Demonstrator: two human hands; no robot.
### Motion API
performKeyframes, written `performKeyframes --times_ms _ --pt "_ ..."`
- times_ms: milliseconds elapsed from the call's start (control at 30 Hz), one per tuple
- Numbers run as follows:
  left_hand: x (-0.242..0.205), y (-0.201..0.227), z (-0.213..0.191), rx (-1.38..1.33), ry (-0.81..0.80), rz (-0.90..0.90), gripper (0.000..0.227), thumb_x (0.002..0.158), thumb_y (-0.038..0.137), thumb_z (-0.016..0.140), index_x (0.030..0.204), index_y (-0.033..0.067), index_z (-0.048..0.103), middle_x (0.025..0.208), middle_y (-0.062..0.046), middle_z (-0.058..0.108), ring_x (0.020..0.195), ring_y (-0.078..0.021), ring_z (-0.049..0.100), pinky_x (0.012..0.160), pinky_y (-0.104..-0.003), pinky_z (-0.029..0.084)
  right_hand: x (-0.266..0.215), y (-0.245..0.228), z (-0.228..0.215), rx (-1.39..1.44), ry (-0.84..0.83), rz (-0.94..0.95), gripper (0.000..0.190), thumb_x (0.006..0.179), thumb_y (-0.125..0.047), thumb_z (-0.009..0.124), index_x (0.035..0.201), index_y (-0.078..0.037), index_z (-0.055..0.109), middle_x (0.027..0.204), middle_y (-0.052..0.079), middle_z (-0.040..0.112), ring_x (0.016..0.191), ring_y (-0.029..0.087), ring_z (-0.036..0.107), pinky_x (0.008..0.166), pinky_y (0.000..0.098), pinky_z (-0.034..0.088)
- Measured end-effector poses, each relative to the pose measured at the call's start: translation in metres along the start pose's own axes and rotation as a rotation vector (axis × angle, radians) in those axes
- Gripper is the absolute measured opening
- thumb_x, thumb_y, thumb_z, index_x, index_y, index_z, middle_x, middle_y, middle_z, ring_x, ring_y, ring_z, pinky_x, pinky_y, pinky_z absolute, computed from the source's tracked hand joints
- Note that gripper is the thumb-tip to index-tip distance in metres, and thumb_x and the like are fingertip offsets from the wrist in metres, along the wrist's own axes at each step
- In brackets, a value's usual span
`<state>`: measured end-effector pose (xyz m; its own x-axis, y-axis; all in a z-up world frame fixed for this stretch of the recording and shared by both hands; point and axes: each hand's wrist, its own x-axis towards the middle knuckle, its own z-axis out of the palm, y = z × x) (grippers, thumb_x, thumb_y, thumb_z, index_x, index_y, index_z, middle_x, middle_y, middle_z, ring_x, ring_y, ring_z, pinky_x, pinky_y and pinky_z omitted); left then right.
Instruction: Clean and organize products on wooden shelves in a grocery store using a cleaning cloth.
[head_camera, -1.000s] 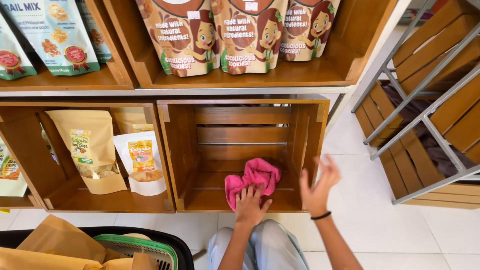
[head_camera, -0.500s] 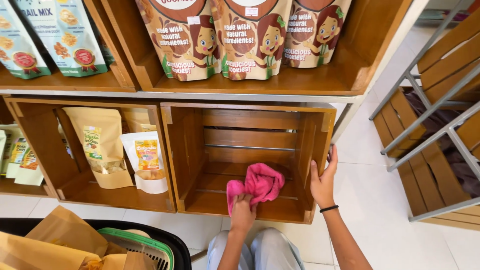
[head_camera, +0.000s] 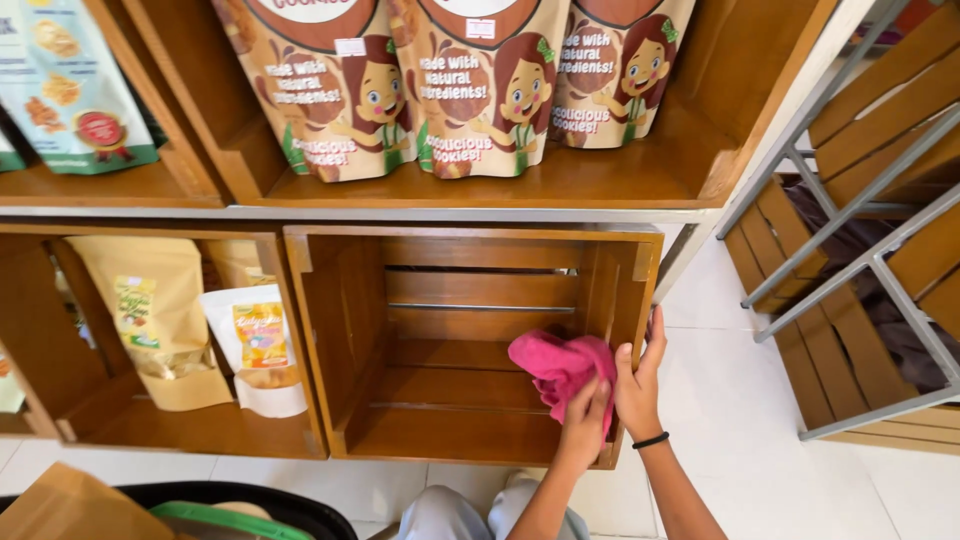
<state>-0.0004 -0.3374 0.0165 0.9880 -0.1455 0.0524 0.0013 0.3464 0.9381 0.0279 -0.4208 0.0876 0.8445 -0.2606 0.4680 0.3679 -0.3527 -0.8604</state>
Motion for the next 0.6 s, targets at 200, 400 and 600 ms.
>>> performKeyframes --times_ms 200,400,600 --pt "0.113 0.048 0.021 -0.024 0.12 -0.083 0.051 0.109 0.04 0.046 0.148 0.0061 0.049 0.136 0.0 0.06 0.127 -0.0112 0.054 0.109 -0.026 0.04 0.001 0.008 0.0 0.019 -0.002 0.035 0.071 0.107 -0.028 0.045 0.165 -0.01 0.009 0.168 0.018 0.019 0.156 0.033 0.022 0.124 0.0444 0.024" --pt "0.081 0.028 0.002 0.202 0.071 0.183 0.044 0.11 0.031 0.048 0.135 -0.0025 0.062 0.113 -0.014 0.071 0.106 -0.0217 0.064 0.097 -0.033 0.05 0.001 0.001 0.001 0.054 -0.005 0.037 0.071 0.107 -0.028 0.046 0.165 -0.01 0.008 0.17 0.018 0.016 0.157 0.033 0.021 0.124 0.0443 0.023" --pt "0.066 -0.06 -0.042 0.156 0.081 -0.055 0.041 0.107 0.029 0.048 0.137 0.0035 0.06 0.121 -0.01 0.072 0.113 -0.0202 0.065 0.101 -0.031 0.048 -0.001 0.009 0.0 0.049 -0.001 0.061 0.073 0.107 -0.031 0.047 0.166 -0.01 0.009 0.17 0.017 0.02 0.156 0.032 0.025 0.125 0.0439 0.023"
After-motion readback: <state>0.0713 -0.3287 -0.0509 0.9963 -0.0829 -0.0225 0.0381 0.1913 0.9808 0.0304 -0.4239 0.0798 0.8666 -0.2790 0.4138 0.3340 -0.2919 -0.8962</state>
